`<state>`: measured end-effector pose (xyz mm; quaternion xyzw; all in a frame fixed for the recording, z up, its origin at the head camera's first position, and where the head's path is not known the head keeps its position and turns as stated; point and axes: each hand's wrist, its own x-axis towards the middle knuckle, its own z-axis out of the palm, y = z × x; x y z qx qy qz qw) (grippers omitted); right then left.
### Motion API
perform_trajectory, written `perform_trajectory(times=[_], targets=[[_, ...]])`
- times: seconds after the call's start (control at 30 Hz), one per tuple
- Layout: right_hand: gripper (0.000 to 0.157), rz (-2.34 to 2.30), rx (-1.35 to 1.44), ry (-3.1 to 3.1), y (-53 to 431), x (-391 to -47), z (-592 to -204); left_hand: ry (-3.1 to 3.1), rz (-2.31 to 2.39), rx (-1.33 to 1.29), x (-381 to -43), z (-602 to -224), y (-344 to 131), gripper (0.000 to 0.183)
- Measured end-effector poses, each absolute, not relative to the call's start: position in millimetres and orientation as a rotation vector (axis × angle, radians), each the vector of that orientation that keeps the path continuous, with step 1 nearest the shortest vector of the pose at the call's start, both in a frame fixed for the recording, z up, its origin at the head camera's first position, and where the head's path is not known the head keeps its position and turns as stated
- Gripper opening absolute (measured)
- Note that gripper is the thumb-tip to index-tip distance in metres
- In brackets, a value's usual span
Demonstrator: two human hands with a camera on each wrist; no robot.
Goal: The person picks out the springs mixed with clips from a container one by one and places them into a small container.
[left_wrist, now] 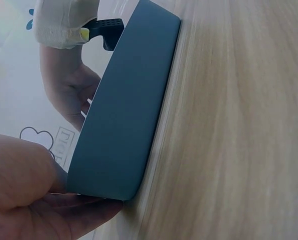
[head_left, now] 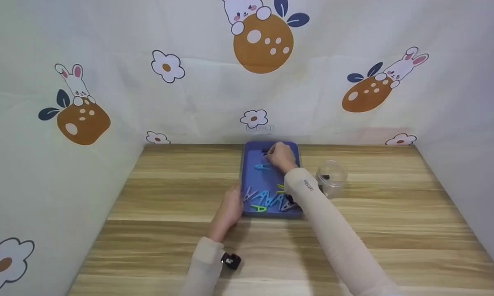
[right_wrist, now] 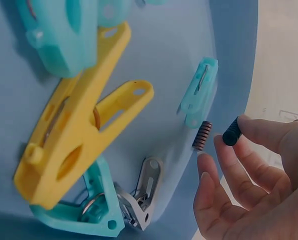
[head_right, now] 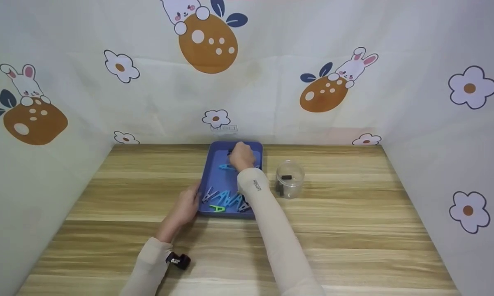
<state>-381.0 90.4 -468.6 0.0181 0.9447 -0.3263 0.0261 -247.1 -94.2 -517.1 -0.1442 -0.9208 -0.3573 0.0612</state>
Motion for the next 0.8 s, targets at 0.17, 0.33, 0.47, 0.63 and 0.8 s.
perform_trajectory(times=[0.17,0.33,0.47,0.63,0.8], targets=[[0.014,-1.050,0.051,2.912,93,-377,-466,-2.800,-1.104,-0.427,-246,-515,-94,0.032],[0.019,-1.098,0.023,2.908,95,-372,-467,-2.793,-1.108,-0.436,-246,-515,-94,0.036],[0.017,-1.132,-0.003,2.901,96,-369,-466,-2.798,-1.101,-0.426,-247,-516,-94,0.038],[0.016,-1.173,-0.015,2.885,97,-366,-465,-2.780,-1.109,-0.446,-247,-517,-95,0.040],[0.016,-1.167,-0.040,2.899,97,-364,-463,-2.746,-1.117,-0.483,-248,-519,-96,0.048]])
